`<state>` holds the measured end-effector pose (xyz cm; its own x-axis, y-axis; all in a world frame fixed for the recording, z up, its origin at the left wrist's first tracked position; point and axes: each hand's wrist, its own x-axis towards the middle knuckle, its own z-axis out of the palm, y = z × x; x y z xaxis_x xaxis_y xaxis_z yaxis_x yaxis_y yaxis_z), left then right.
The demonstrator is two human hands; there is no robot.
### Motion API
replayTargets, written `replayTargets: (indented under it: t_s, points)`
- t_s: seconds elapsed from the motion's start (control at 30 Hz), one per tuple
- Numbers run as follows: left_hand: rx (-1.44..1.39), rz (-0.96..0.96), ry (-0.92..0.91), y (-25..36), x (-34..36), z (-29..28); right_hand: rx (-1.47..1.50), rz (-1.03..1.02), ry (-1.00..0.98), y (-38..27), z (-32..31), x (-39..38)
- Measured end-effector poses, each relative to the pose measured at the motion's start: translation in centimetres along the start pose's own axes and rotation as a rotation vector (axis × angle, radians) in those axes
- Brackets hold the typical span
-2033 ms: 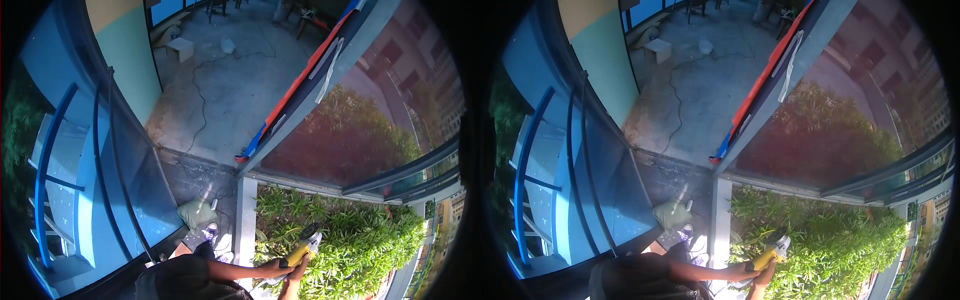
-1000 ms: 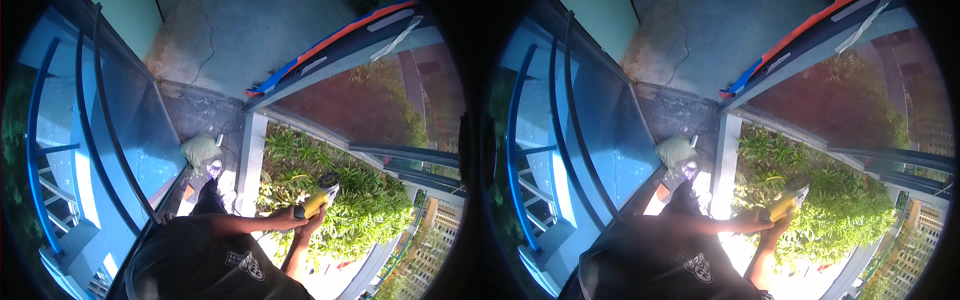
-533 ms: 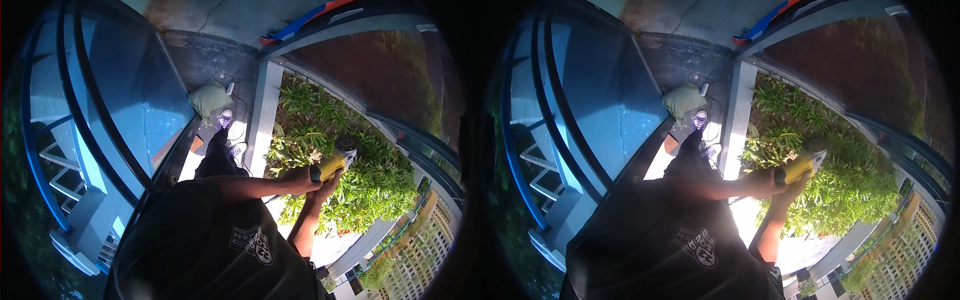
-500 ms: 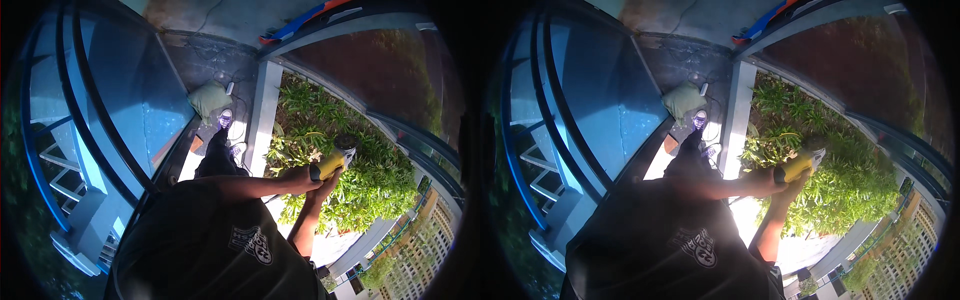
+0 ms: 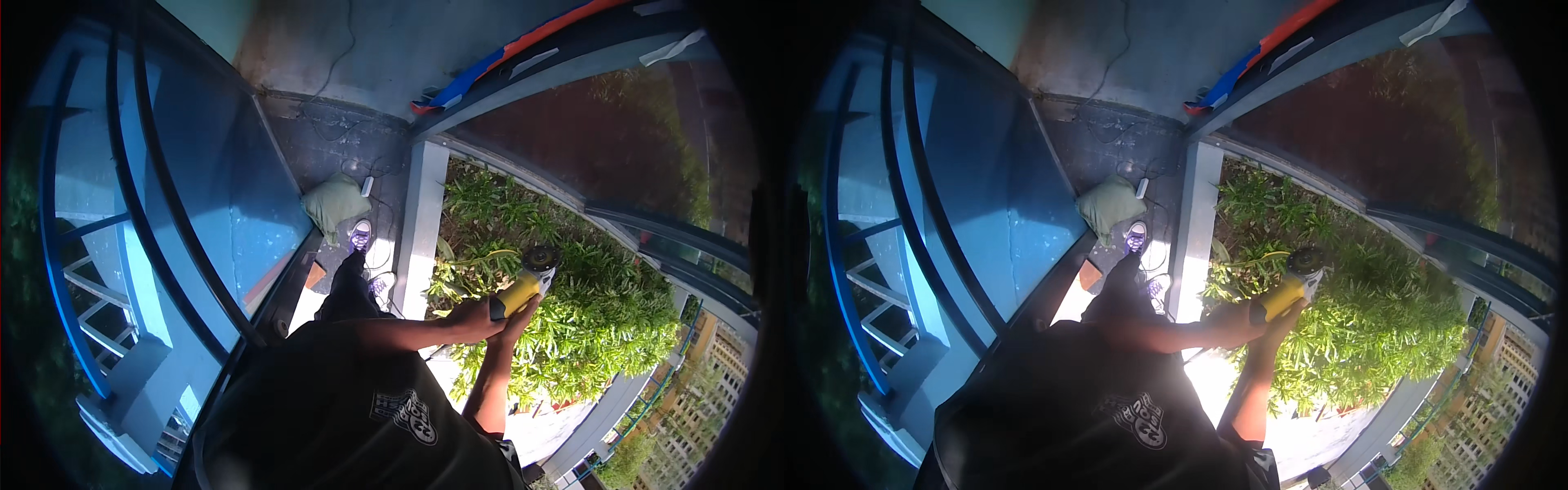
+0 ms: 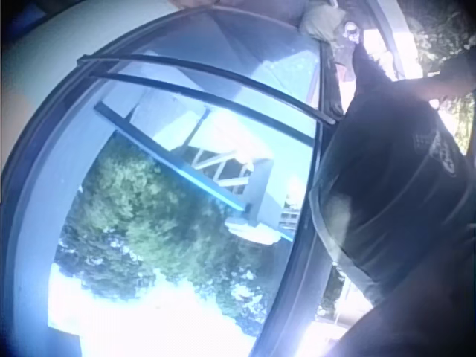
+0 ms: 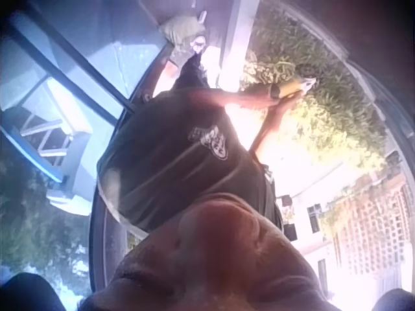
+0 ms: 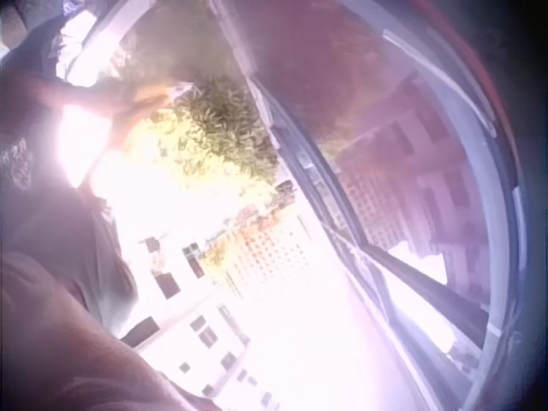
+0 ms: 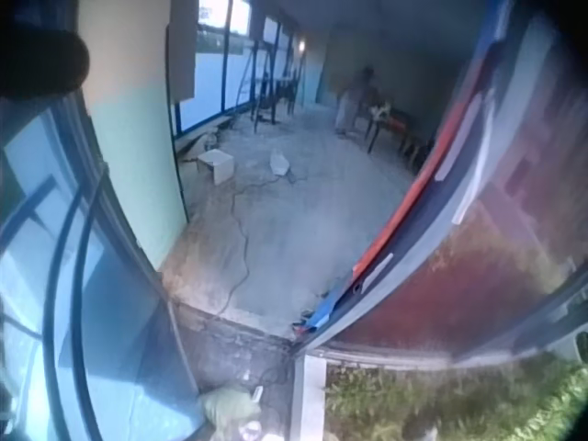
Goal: The person picks up a tile, carries it outside to a balcony, and uses an angle grinder to cut lines into the tile surface.
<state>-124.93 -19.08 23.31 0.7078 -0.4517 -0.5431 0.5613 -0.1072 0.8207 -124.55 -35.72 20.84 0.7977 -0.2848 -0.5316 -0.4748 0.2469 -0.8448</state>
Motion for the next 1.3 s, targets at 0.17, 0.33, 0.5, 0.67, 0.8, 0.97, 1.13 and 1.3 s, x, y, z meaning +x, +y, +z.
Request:
replayTargets:
  t_s: [0.17,0.33,0.5,0.67,0.8,0.97,1.13,1.3]
  points:
    - [-0.031,0.075,0.000,-0.4,-0.7,0.0,0.140,-0.004,-0.061,0.1,0.3,-1.0]
    - [0.046,0.082,-0.072,-0.7,-0.2,0.5,0.175,-0.004,-0.047,0.4,-1.1,-1.0]
    - [0.027,0.144,-0.050,0.1,-1.0,-0.3,0.227,-0.035,-0.080,-0.8,1.3,-2.3]
    - [0.084,0.154,-0.095,0.4,-1.0,-1.0,0.292,-0.053,-0.007,-1.8,3.0,-3.0]
    - [0.091,0.218,-0.082,0.3,-0.9,-0.3,0.319,-0.037,0.010,-1.0,0.9,-1.9]
    - [0.179,0.243,-0.223,0.3,-0.7,-0.8,0.342,-0.021,-0.044,-1.5,1.1,-2.6]
    - [0.126,0.350,-0.073,-1.9,-0.2,0.7,0.438,0.021,-0.032,-1.6,1.7,-3.3]
    - [0.153,0.198,-0.190,1.2,-2.4,-0.6,0.413,-0.050,-0.004,-1.5,1.1,-3.9]
